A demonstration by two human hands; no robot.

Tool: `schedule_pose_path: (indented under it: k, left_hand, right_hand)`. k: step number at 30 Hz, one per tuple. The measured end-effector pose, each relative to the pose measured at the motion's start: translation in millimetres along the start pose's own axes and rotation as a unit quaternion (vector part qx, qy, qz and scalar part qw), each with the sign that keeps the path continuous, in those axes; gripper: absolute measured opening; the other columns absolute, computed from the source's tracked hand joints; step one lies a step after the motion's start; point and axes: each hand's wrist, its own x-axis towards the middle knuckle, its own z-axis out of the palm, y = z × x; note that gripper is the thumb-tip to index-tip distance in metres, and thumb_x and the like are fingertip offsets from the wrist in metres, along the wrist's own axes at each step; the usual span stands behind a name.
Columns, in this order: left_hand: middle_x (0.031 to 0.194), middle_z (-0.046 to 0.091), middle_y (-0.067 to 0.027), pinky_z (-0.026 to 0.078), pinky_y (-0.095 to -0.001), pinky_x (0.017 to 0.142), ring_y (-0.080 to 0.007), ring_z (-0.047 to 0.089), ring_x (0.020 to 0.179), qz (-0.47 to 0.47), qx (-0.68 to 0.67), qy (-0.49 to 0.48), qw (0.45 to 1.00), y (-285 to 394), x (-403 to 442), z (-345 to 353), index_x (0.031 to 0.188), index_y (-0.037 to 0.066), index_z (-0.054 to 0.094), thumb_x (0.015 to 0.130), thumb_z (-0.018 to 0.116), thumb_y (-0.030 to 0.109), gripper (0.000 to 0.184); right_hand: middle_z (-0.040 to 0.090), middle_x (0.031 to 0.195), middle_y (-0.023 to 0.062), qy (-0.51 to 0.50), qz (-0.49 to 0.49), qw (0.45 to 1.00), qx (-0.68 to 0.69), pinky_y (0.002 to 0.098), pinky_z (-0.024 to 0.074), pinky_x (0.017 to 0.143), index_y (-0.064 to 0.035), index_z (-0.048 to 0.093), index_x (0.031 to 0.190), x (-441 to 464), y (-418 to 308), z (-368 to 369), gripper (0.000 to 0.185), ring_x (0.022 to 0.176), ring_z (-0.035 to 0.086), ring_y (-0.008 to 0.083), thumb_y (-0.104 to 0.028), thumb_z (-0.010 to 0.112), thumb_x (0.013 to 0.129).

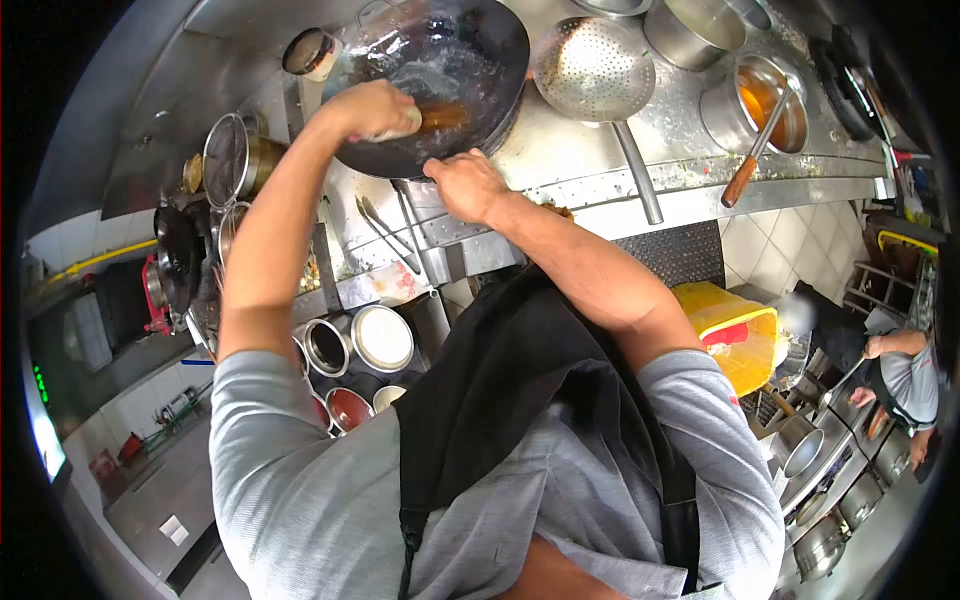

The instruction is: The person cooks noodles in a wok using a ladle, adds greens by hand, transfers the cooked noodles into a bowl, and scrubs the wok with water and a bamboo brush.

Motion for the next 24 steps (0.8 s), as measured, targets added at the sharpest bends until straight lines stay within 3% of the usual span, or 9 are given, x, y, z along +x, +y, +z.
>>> schedule_pose_path:
  k: [2,6,9,10,14,16,18,21,24]
  left_hand:
    - [0.083,0.072,-0.0101,0.051,-0.0353,0.044,-0.0221,0.062,0.053,-0.070,0.009,0.035,0.997,-23,61,15,0.139,0.010,0.066,0.080,0.076,0.037,0.066]
    - [0.090,0.074,-0.0123,0.055,-0.0386,0.047,-0.0235,0.068,0.068,-0.015,0.000,-0.049,0.999,-16,53,-17,0.136,0.011,0.068,0.080,0.075,0.037,0.062]
    - [0.098,0.077,-0.0151,0.059,-0.0410,0.055,-0.0285,0.072,0.075,0.031,0.211,-0.148,0.966,12,2,-38,0.133,0.008,0.069,0.081,0.073,0.036,0.059]
    - [0.112,0.076,-0.0179,0.061,-0.0415,0.068,-0.0343,0.074,0.087,0.008,0.269,-0.118,0.956,19,-6,-36,0.128,0.007,0.072,0.084,0.069,0.032,0.051]
    - [0.116,0.074,-0.0195,0.060,-0.0400,0.082,-0.0371,0.073,0.097,-0.076,0.228,0.072,0.968,-69,101,-7,0.118,0.012,0.076,0.087,0.062,0.027,0.038]
    - [0.113,0.075,-0.0200,0.059,-0.0429,0.086,-0.0389,0.073,0.100,0.045,0.302,-0.098,0.947,-77,113,-21,0.116,0.011,0.077,0.086,0.062,0.028,0.037]
    - [0.112,0.075,-0.0185,0.057,-0.0473,0.091,-0.0411,0.071,0.104,-0.066,0.219,-0.170,0.959,-19,50,-41,0.110,0.010,0.078,0.086,0.061,0.030,0.035]
    - [0.112,0.075,-0.0178,0.057,-0.0474,0.091,-0.0407,0.072,0.103,-0.032,0.359,-0.065,0.931,-7,38,-19,0.113,0.013,0.078,0.085,0.061,0.031,0.036]
    - [0.114,0.074,-0.0188,0.056,-0.0484,0.093,-0.0408,0.071,0.107,-0.072,0.250,0.089,0.961,-58,93,8,0.120,0.018,0.075,0.086,0.059,0.034,0.041]
  right_hand:
    - [0.074,0.090,0.0158,-0.006,0.011,1.000,-0.010,0.0489,0.0481,0.087,-0.0058,0.064,0.100,1,-3,0,0.016,0.093,0.071,0.0369,-0.006,0.055,0.087]
    - [0.075,0.094,0.0163,-0.010,0.001,1.000,-0.008,0.0481,0.0478,0.089,-0.0056,0.065,0.101,-5,-6,-1,0.018,0.097,0.071,0.0360,-0.005,0.054,0.087]
    - [0.075,0.098,0.0167,-0.029,0.017,0.999,-0.007,0.0474,0.0473,0.092,-0.0059,0.066,0.102,3,-2,-5,0.020,0.101,0.071,0.0351,-0.005,0.054,0.087]
    - [0.075,0.098,0.0166,-0.034,0.025,0.999,-0.004,0.0475,0.0473,0.092,-0.0060,0.066,0.103,2,-4,-6,0.020,0.101,0.071,0.0351,-0.005,0.054,0.087]
    - [0.075,0.096,0.0169,-0.038,0.018,0.999,-0.007,0.0477,0.0470,0.093,-0.0064,0.065,0.107,4,0,-5,0.022,0.100,0.071,0.0349,-0.007,0.055,0.087]
    - [0.075,0.095,0.0173,-0.038,0.016,0.999,-0.007,0.0476,0.0469,0.093,-0.0067,0.065,0.106,-5,0,0,0.022,0.100,0.071,0.0349,-0.008,0.055,0.087]
    - [0.075,0.095,0.0178,-0.033,0.011,0.999,-0.009,0.0473,0.0469,0.093,-0.0070,0.066,0.106,-1,2,-4,0.022,0.099,0.071,0.0349,-0.008,0.055,0.086]
    - [0.075,0.094,0.0180,-0.040,0.027,0.999,-0.012,0.0472,0.0470,0.093,-0.0069,0.066,0.105,-1,-2,-10,0.022,0.099,0.071,0.0355,-0.008,0.056,0.086]
    - [0.075,0.094,0.0176,-0.037,0.016,0.999,-0.006,0.0470,0.0467,0.093,-0.0070,0.066,0.105,-1,3,-5,0.022,0.100,0.071,0.0356,-0.008,0.056,0.086]
